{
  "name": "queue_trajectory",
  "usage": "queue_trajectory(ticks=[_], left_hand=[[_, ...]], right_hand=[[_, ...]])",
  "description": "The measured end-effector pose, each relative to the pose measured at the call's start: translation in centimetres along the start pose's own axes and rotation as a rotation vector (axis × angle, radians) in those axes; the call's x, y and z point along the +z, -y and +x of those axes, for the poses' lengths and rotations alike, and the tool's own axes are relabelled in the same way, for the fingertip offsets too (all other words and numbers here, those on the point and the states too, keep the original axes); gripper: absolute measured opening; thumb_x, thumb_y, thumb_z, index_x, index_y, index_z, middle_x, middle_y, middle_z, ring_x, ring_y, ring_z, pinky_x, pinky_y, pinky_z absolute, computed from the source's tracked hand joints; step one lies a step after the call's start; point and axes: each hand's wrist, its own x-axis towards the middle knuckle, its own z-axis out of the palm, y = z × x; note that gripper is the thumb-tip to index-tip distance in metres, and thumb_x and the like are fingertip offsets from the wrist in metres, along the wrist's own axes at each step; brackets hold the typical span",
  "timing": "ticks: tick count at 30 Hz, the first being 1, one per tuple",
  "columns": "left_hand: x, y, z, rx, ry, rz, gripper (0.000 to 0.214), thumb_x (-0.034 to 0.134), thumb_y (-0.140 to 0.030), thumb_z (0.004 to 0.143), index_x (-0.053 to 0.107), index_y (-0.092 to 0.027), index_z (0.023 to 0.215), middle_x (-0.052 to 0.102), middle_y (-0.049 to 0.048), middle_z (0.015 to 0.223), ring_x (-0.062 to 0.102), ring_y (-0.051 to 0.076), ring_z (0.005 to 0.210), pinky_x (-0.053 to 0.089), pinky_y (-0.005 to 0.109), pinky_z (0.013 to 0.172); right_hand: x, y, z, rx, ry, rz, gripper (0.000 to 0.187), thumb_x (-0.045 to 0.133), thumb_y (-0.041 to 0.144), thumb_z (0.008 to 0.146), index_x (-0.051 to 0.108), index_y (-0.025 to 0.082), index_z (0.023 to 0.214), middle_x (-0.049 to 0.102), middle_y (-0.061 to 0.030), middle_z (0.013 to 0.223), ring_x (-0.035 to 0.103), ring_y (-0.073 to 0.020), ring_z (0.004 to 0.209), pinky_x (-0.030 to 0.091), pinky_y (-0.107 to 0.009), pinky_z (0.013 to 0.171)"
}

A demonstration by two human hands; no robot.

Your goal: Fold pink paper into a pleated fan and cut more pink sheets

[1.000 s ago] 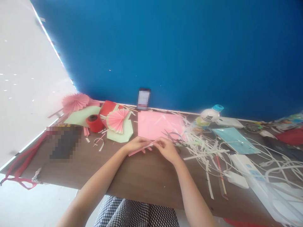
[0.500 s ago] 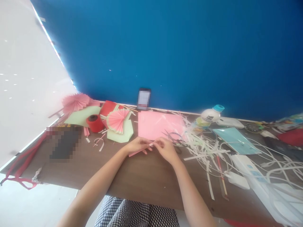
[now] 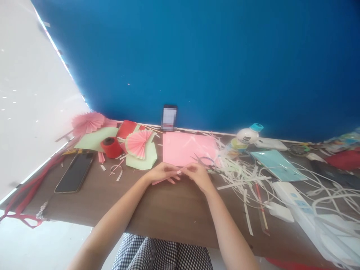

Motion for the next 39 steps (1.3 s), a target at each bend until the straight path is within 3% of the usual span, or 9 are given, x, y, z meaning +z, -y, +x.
queue_trajectory(ticks=[6, 11, 14, 16, 19, 21, 23, 28, 39], left_hand=[[-0.2, -1.4, -0.7, -0.027, 0.056, 0.202, 0.043, 0.053, -0.046, 0.076, 0.063, -0.008, 0.094, 0.066, 0.0152, 0.089, 0.063, 0.014, 0.066, 0.046, 0.018, 0.048], [-0.2, -2.1, -1.0, -0.005, 0.141, 0.219, 0.038, 0.053, -0.041, 0.078, 0.062, -0.009, 0.098, 0.066, 0.0139, 0.088, 0.059, 0.009, 0.058, 0.039, 0.015, 0.043], [-0.3, -1.7, -0.9, -0.043, 0.167, 0.14, 0.038, 0.053, -0.04, 0.078, 0.059, -0.011, 0.103, 0.063, 0.0139, 0.099, 0.06, 0.009, 0.06, 0.037, 0.016, 0.042], [-0.3, -1.3, -0.8, -0.068, 0.133, 0.129, 0.037, 0.051, -0.04, 0.079, 0.059, -0.011, 0.1, 0.065, 0.0107, 0.088, 0.054, 0.007, 0.051, 0.03, 0.015, 0.037], [-0.6, -1.0, -0.7, -0.043, 0.073, 0.16, 0.035, 0.048, -0.039, 0.08, 0.063, -0.009, 0.088, 0.048, -0.0023, 0.049, 0.036, 0.003, 0.037, 0.02, 0.016, 0.033], [-0.7, -0.8, -0.7, -0.014, 0.053, 0.141, 0.035, 0.047, -0.039, 0.08, 0.064, -0.009, 0.086, 0.034, -0.0065, 0.043, 0.03, 0.004, 0.037, 0.018, 0.016, 0.032], [-0.7, -0.6, -0.5, 0.0, 0.043, 0.101, 0.036, 0.047, -0.04, 0.08, 0.062, -0.009, 0.092, 0.035, -0.0061, 0.047, 0.032, 0.004, 0.04, 0.019, 0.015, 0.033], [-0.1, 0.0, -0.1, 0.057, -0.019, 0.011, 0.044, 0.051, -0.044, 0.078, 0.047, -0.013, 0.11, 0.061, 0.0069, 0.082, 0.049, 0.006, 0.052, 0.03, 0.015, 0.041], [0.6, 0.4, 0.4, 0.113, -0.189, 0.161, 0.047, 0.05, -0.048, 0.077, 0.057, -0.009, 0.101, 0.064, 0.014, 0.093, 0.046, 0.003, 0.042, 0.034, 0.018, 0.041]], right_hand=[[-0.2, 0.2, -0.2, 0.16, -0.021, 0.365, 0.028, 0.072, 0.039, 0.059, 0.059, 0.014, 0.061, 0.046, 0.0045, 0.048, 0.028, -0.0016, 0.036, 0.014, -0.017, 0.032], [-0.1, -0.2, 0.1, 0.199, 0.001, 0.484, 0.033, 0.071, 0.038, 0.061, 0.05, 0.015, 0.052, 0.039, 0.0065, 0.045, 0.026, -0.001, 0.035, 0.013, -0.016, 0.031], [-0.1, -0.6, 0.4, 0.2, -0.066, 0.51, 0.034, 0.071, 0.041, 0.06, 0.049, 0.015, 0.052, 0.04, 0.0057, 0.046, 0.027, -0.0015, 0.035, 0.014, -0.017, 0.031], [-0.2, -0.8, 0.6, 0.168, -0.148, 0.498, 0.034, 0.065, 0.047, 0.065, 0.055, 0.015, 0.058, 0.045, 0.0027, 0.051, 0.031, -0.0032, 0.037, 0.018, -0.018, 0.031], [-0.4, -0.7, 0.5, 0.037, -0.331, 0.309, 0.041, 0.046, 0.054, 0.076, 0.062, 0.016, 0.077, 0.055, -0.0032, 0.061, 0.04, -0.0079, 0.041, 0.028, -0.021, 0.034], [-0.3, -0.3, 0.1, -0.127, -0.454, 0.05, 0.038, 0.042, 0.049, 0.08, 0.061, 0.017, 0.086, 0.06, -0.0067, 0.074, 0.05, -0.0131, 0.053, 0.039, -0.026, 0.044], [0.1, 0.2, -0.3, -0.317, -0.494, -0.219, 0.028, 0.046, 0.042, 0.081, 0.062, 0.019, 0.088, 0.061, -0.0078, 0.082, 0.055, -0.0179, 0.069, 0.046, -0.031, 0.06], [1.4, 0.4, -1.0, -0.583, -0.272, -0.525, 0.018, 0.047, 0.025, 0.083, 0.064, 0.023, 0.089, 0.061, -0.006, 0.084, 0.057, -0.0189, 0.079, 0.046, -0.033, 0.073], [1.1, -0.5, -0.6, -0.657, -0.155, -0.804, 0.021, 0.046, 0.02, 0.084, 0.066, 0.021, 0.091, 0.062, -0.0073, 0.083, 0.056, -0.0193, 0.079, 0.041, -0.033, 0.073]])
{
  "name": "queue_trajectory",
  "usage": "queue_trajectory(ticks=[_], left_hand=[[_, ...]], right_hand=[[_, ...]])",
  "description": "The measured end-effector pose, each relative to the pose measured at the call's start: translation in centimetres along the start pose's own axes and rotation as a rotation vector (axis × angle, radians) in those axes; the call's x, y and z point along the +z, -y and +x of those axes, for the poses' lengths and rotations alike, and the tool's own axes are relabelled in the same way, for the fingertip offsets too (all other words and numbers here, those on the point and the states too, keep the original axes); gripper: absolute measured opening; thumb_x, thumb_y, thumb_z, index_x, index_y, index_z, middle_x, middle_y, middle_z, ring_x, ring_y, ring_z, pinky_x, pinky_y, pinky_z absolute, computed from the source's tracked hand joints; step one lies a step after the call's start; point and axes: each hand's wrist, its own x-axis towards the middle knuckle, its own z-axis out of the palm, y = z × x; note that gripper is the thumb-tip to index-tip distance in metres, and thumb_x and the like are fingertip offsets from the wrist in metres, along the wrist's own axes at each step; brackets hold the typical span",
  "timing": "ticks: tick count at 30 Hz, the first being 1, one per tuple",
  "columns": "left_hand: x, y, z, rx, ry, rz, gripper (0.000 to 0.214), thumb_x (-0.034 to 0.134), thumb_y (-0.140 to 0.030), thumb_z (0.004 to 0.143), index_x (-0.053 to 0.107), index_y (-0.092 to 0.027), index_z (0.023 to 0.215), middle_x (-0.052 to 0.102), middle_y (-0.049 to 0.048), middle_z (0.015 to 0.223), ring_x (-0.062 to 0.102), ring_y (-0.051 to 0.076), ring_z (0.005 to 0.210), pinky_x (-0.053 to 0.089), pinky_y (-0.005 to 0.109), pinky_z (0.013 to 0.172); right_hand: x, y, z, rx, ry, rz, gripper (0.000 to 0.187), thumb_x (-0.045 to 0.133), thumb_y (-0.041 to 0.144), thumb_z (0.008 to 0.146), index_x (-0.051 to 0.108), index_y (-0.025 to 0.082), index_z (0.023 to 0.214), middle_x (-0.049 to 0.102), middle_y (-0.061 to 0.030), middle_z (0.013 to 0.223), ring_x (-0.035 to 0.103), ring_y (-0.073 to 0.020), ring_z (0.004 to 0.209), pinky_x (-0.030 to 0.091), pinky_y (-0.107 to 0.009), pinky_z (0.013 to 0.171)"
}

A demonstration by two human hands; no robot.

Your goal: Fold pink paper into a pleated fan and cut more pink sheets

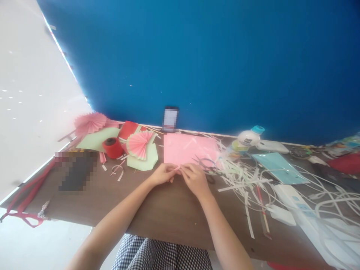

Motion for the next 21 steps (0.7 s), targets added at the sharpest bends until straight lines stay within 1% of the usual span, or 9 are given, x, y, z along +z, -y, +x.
queue_trajectory(ticks=[5, 8, 10, 15, 21], left_hand=[[0.4, 0.4, 0.1, 0.011, -0.016, 0.065, 0.044, 0.047, -0.047, 0.079, 0.058, -0.01, 0.102, 0.064, 0.0127, 0.095, 0.053, 0.005, 0.044, 0.035, 0.016, 0.039], [0.7, 0.6, 0.1, 0.012, -0.005, 0.081, 0.045, 0.043, -0.047, 0.081, 0.056, -0.011, 0.105, 0.063, 0.0132, 0.097, 0.06, 0.009, 0.051, 0.033, 0.014, 0.034], [0.8, 0.7, 0.1, 0.013, 0.008, 0.095, 0.045, 0.04, -0.046, 0.083, 0.055, -0.01, 0.105, 0.064, 0.0129, 0.092, 0.062, 0.012, 0.055, 0.033, 0.013, 0.032], [0.8, 0.9, 0.1, 0.017, 0.013, 0.095, 0.043, 0.041, -0.044, 0.083, 0.055, -0.009, 0.103, 0.064, 0.0114, 0.08, 0.064, 0.016, 0.059, 0.035, 0.013, 0.03], [0.8, 0.8, 0.2, -0.004, 0.003, 0.065, 0.043, 0.042, -0.042, 0.083, 0.054, -0.008, 0.106, 0.064, 0.0118, 0.081, 0.064, 0.015, 0.055, 0.033, 0.012, 0.029]], right_hand=[[0.0, 0.2, 0.1, -0.061, 0.033, -0.123, 0.022, 0.043, 0.019, 0.085, 0.065, 0.018, 0.088, 0.062, -0.0075, 0.08, 0.053, -0.0192, 0.075, 0.037, -0.033, 0.07], [0.3, 0.4, 0.0, -0.11, 0.038, -0.191, 0.022, 0.043, 0.017, 0.084, 0.064, 0.017, 0.084, 0.061, -0.0073, 0.079, 0.051, -0.0191, 0.074, 0.035, -0.032, 0.069], [0.6, 0.5, 0.0, -0.122, 0.043, -0.214, 0.022, 0.042, 0.015, 0.084, 0.064, 0.017, 0.08, 0.06, -0.0069, 0.076, 0.05, -0.0184, 0.071, 0.034, -0.032, 0.068], [1.2, 0.8, 0.0, -0.099, 0.032, -0.251, 0.021, 0.043, 0.016, 0.083, 0.063, 0.016, 0.077, 0.057, -0.006, 0.071, 0.047, -0.0182, 0.068, 0.032, -0.032, 0.066], [1.1, 0.6, 0.1, -0.128, 0.005, -0.267, 0.021, 0.043, 0.015, 0.083, 0.062, 0.016, 0.075, 0.058, -0.0047, 0.071, 0.048, -0.0165, 0.068, 0.031, -0.031, 0.068]])
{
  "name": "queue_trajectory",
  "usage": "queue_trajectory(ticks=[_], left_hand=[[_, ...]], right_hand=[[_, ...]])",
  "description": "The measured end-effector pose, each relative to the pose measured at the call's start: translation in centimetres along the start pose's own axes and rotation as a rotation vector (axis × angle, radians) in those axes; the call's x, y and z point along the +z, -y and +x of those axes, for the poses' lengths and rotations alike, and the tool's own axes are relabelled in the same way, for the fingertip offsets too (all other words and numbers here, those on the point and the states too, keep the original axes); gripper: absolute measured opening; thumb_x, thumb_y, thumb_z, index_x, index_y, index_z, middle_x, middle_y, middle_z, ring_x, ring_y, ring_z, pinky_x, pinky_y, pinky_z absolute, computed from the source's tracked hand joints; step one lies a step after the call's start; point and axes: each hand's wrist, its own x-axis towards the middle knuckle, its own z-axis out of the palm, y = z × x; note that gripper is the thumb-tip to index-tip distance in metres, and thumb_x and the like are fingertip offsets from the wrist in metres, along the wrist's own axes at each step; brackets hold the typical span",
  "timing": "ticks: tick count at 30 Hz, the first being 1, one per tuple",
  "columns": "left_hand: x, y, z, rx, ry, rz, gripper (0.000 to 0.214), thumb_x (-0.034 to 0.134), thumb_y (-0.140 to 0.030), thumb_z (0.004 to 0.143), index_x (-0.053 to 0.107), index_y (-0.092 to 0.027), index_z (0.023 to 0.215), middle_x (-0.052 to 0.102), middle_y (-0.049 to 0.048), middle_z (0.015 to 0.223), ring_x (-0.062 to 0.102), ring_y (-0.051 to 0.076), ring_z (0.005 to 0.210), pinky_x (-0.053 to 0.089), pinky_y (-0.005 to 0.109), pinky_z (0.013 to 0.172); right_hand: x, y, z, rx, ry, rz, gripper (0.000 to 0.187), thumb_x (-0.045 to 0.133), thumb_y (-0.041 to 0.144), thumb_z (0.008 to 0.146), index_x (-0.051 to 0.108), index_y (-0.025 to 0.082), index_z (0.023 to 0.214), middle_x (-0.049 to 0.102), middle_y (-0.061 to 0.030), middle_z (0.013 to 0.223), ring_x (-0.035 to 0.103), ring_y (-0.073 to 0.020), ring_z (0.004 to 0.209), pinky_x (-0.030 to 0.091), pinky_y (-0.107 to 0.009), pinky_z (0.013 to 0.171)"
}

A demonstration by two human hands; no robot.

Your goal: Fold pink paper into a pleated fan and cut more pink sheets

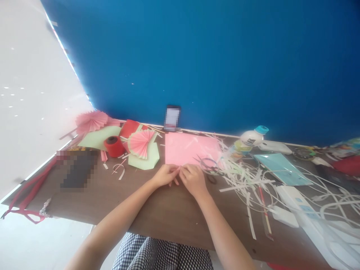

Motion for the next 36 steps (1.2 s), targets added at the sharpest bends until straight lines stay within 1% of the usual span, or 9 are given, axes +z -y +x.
queue_trajectory(ticks=[3, 6, 11, 15, 19, 23, 27, 34, 36], left_hand=[[-0.2, -0.2, -0.1, -0.013, -0.004, 0.017, 0.043, 0.043, -0.042, 0.083, 0.055, -0.008, 0.106, 0.065, 0.0104, 0.075, 0.06, 0.011, 0.047, 0.029, 0.011, 0.029], [-0.5, -0.4, -0.2, -0.028, 0.037, 0.06, 0.041, 0.042, -0.041, 0.083, 0.057, -0.009, 0.104, 0.065, 0.0076, 0.067, 0.051, 0.006, 0.036, 0.027, 0.012, 0.029], [-1.0, -0.7, -0.3, -0.067, 0.077, 0.013, 0.04, 0.045, -0.04, 0.081, 0.06, -0.008, 0.1, 0.066, 0.0139, 0.092, 0.051, 0.005, 0.036, 0.028, 0.014, 0.029], [-1.4, -0.7, -0.2, -0.113, 0.092, 0.009, 0.039, 0.047, -0.039, 0.08, 0.062, -0.007, 0.095, 0.066, 0.0144, 0.089, 0.048, 0.004, 0.035, 0.027, 0.014, 0.029], [-1.7, -0.4, -0.2, -0.118, 0.112, 0.05, 0.035, 0.048, -0.035, 0.08, 0.062, -0.008, 0.096, 0.066, 0.0128, 0.089, 0.047, 0.003, 0.035, 0.027, 0.014, 0.03], [-1.9, -0.5, -0.2, -0.113, 0.14, 0.07, 0.033, 0.048, -0.034, 0.08, 0.064, -0.007, 0.093, 0.067, 0.0111, 0.081, 0.045, 0.003, 0.034, 0.028, 0.015, 0.03], [-2.2, -1.0, -0.2, -0.139, 0.17, 0.043, 0.033, 0.05, -0.035, 0.078, 0.065, -0.007, 0.089, 0.067, 0.0083, 0.071, 0.043, 0.003, 0.033, 0.026, 0.015, 0.03], [-2.4, -1.4, -0.2, -0.161, 0.187, 0.021, 0.032, 0.053, -0.035, 0.077, 0.065, -0.007, 0.085, 0.066, 0.007, 0.067, 0.041, 0.003, 0.032, 0.025, 0.016, 0.031], [-2.4, -1.6, -0.3, -0.176, 0.185, 0.02, 0.031, 0.053, -0.034, 0.077, 0.065, -0.007, 0.086, 0.064, 0.0052, 0.061, 0.041, 0.003, 0.032, 0.025, 0.016, 0.031]], right_hand=[[-0.1, -0.3, 0.1, -0.043, 0.013, 0.024, 0.02, 0.042, 0.015, 0.084, 0.061, 0.017, 0.076, 0.058, -0.0045, 0.072, 0.049, -0.0163, 0.07, 0.031, -0.031, 0.07], [-0.3, -0.5, 0.1, -0.076, 0.018, 0.031, 0.02, 0.043, 0.016, 0.084, 0.06, 0.016, 0.073, 0.056, -0.0039, 0.068, 0.048, -0.0161, 0.068, 0.031, -0.031, 0.071], [-0.9, -0.7, 0.1, -0.111, 0.096, 0.111, 0.019, 0.042, 0.015, 0.086, 0.059, 0.016, 0.077, 0.056, -0.004, 0.072, 0.049, -0.0152, 0.071, 0.032, -0.031, 0.074], [-1.2, -0.7, 0.0, -0.129, 0.151, 0.139, 0.018, 0.042, 0.014, 0.086, 0.059, 0.016, 0.081, 0.056, -0.0045, 0.075, 0.05, -0.0159, 0.075, 0.032, -0.031, 0.077], [-1.0, -0.6, 0.2, -0.174, 0.185, 0.103, 0.02, 0.041, 0.013, 0.086, 0.059, 0.015, 0.079, 0.055, -0.0048, 0.073, 0.048, -0.0165, 0.072, 0.033, -0.032, 0.075], [-1.0, -0.7, 0.3, -0.223, 0.217, 0.066, 0.022, 0.04, 0.01, 0.085, 0.06, 0.015, 0.077, 0.053, -0.0048, 0.071, 0.046, -0.017, 0.07, 0.033, -0.033, 0.074], [-1.1, -1.0, 0.3, -0.23, 0.251, 0.082, 0.021, 0.04, 0.006, 0.083, 0.06, 0.015, 0.083, 0.053, -0.0045, 0.073, 0.045, -0.0172, 0.072, 0.033, -0.033, 0.075], [-1.1, -0.8, 0.3, -0.282, 0.231, 0.071, 0.027, 0.038, -0.001, 0.078, 0.06, 0.015, 0.079, 0.053, -0.0045, 0.071, 0.045, -0.0174, 0.07, 0.033, -0.034, 0.074], [-1.1, -0.6, 0.4, -0.309, 0.225, 0.035, 0.027, 0.037, -0.002, 0.077, 0.059, 0.014, 0.077, 0.053, -0.0048, 0.069, 0.045, -0.0177, 0.068, 0.033, -0.034, 0.072]])
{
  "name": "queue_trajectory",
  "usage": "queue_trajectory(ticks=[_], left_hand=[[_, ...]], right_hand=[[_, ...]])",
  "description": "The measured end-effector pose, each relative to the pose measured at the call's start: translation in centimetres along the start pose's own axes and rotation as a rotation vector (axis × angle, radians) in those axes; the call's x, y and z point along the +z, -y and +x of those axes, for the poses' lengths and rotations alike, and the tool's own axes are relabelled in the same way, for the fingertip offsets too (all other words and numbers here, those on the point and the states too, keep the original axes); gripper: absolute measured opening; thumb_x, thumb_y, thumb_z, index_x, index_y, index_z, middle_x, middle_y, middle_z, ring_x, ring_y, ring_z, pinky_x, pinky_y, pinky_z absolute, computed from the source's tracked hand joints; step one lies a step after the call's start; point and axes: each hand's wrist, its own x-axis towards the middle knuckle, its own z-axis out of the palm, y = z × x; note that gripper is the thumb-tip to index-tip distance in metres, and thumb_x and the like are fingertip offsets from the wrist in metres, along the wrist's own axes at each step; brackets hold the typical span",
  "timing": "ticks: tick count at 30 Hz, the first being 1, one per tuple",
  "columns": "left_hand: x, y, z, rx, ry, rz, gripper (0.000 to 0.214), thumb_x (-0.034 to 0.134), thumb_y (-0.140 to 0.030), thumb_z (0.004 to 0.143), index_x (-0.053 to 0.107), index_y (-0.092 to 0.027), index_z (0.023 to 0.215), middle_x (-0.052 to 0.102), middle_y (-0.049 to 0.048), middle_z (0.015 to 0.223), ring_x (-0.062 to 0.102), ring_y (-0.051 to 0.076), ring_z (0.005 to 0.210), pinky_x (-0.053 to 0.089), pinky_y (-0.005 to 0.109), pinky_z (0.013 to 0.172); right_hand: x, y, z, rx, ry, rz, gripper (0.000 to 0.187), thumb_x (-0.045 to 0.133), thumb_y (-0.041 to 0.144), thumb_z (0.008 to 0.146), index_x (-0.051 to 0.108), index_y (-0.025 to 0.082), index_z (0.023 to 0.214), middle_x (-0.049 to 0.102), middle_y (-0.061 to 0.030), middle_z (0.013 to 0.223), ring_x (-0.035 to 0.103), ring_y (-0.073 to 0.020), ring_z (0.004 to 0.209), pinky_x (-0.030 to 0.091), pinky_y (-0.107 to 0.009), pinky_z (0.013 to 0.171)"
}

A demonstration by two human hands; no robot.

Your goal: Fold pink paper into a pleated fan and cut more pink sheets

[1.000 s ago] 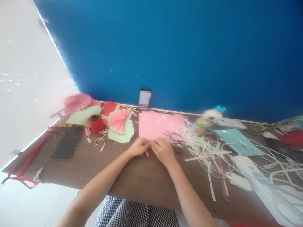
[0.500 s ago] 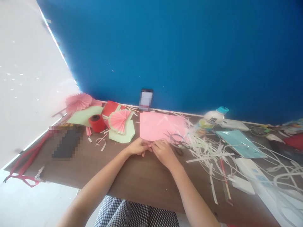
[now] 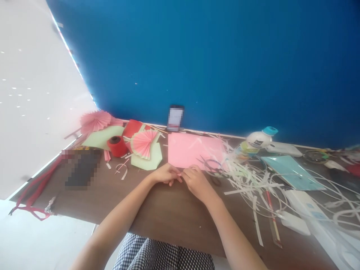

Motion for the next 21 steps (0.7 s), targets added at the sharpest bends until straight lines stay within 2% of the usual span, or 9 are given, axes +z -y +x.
queue_trajectory(ticks=[5, 11, 14, 17, 21], left_hand=[[0.0, -0.5, -0.2, -0.013, 0.001, 0.002, 0.03, 0.052, -0.032, 0.077, 0.066, -0.006, 0.085, 0.054, -0.0005, 0.043, 0.039, 0.004, 0.032, 0.024, 0.016, 0.033], [0.0, -0.4, -0.1, 0.001, 0.002, 0.013, 0.03, 0.052, -0.032, 0.077, 0.066, -0.007, 0.083, 0.06, 0.0018, 0.051, 0.039, 0.003, 0.032, 0.024, 0.016, 0.032], [0.0, -0.1, 0.0, 0.0, -0.002, -0.003, 0.029, 0.053, -0.031, 0.075, 0.066, -0.009, 0.088, 0.066, 0.0057, 0.066, 0.042, 0.003, 0.034, 0.026, 0.016, 0.032], [0.1, 0.1, 0.1, 0.008, -0.011, -0.047, 0.028, 0.054, -0.027, 0.073, 0.065, -0.01, 0.093, 0.067, 0.0066, 0.073, 0.043, 0.003, 0.035, 0.025, 0.017, 0.032], [0.0, 0.4, 0.0, 0.012, -0.029, -0.105, 0.029, 0.053, -0.023, 0.073, 0.064, -0.009, 0.095, 0.068, 0.0079, 0.073, 0.042, 0.002, 0.034, 0.025, 0.017, 0.032]], right_hand=[[0.0, 0.1, 0.2, -0.003, -0.007, -0.018, 0.024, 0.039, 0.001, 0.079, 0.058, 0.013, 0.074, 0.053, -0.0048, 0.068, 0.045, -0.0169, 0.066, 0.033, -0.034, 0.072], [0.1, -0.1, 0.1, 0.053, -0.053, 0.081, 0.025, 0.041, 0.01, 0.084, 0.058, 0.015, 0.068, 0.055, -0.0033, 0.065, 0.048, -0.015, 0.066, 0.033, -0.033, 0.074], [0.6, -0.2, 0.1, 0.2, -0.135, 0.212, 0.022, 0.045, 0.013, 0.082, 0.059, 0.017, 0.066, 0.057, -0.0013, 0.064, 0.05, -0.0137, 0.065, 0.034, -0.031, 0.073], [1.0, -0.9, -0.1, 0.411, -0.289, 0.269, 0.02, 0.046, 0.015, 0.079, 0.059, 0.018, 0.064, 0.06, -0.0012, 0.066, 0.053, -0.0149, 0.065, 0.036, -0.031, 0.071], [0.5, -4.3, -2.2, 0.668, -0.488, 0.172, 0.02, 0.043, 0.018, 0.076, 0.06, 0.018, 0.064, 0.06, -0.0048, 0.067, 0.054, -0.0185, 0.066, 0.04, -0.032, 0.067]])
